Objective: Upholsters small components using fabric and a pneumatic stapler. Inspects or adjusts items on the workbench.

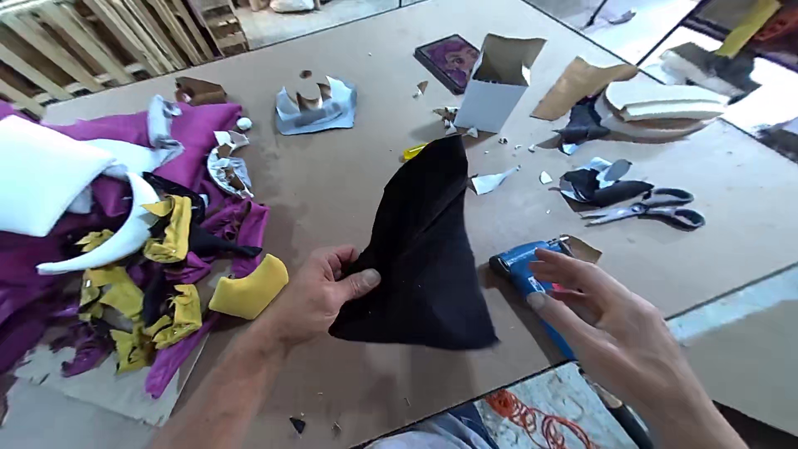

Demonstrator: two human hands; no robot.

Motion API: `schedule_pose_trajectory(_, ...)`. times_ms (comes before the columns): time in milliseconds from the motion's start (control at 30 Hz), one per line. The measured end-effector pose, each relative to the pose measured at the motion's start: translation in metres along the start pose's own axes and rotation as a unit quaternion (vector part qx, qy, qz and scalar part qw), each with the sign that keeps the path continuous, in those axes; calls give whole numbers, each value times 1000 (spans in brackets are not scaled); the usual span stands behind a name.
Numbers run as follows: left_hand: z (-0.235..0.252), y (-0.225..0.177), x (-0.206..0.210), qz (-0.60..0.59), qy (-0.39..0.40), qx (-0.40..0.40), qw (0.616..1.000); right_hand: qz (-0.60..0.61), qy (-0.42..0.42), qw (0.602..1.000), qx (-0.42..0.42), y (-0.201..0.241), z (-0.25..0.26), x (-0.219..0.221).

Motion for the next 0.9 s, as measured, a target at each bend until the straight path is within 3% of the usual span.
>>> schedule_pose_trajectory(67, -11, -2, 16, -23, 29, -16, 999, 98, 1, 995, -16, 23, -1, -3)
schedule_pose_trajectory(167, -23, -6, 49, 53, 46, -56, 996, -21, -23, 987, -156, 64, -15, -22)
schedule_pose_trajectory(267, -31, -12, 84, 170, 107, -110, 973, -87, 137, 940, -300, 93, -24, -17)
schedule_pose_trajectory(367, -32, -9, 114, 160, 177, -137, 961, -68, 298, 883, -357, 75, -28, 7)
schedule_pose_trajectory(467, -35, 5, 123, 65, 169, -178, 967, 38, 457, 856, -240, 57, -28, 11)
schedule_pose_trajectory(533, -40, 7, 122, 88, 174, -176, 965, 27, 490, 854, -171, 50, -29, 10)
schedule_pose_trajectory(633, -49, -3, 129, 265, 191, -226, 918, -6, 492, 859, -141, 45, -32, 12)
schedule_pose_trajectory(700, -51, -1, 133, 319, 181, -274, 889, -28, 501, 855, -132, 48, -36, 16)
schedule_pose_trajectory(800, -52, 11, 125, 313, 167, -329, 875, -36, 518, 848, -104, 51, -48, 31)
schedule_pose_trajectory(900, -58, 25, 110, 275, 164, -354, 879, -25, 483, 871, -91, 50, -61, 42)
Point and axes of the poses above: each hand's wrist, its own z-axis towards the middle knuckle, its own x-axis out of the palm, y = z × x, the point moved 4 cm from there along z, towards the middle knuckle, and after that the axes turned 5 degrees about -x, right-handed, at the moved point
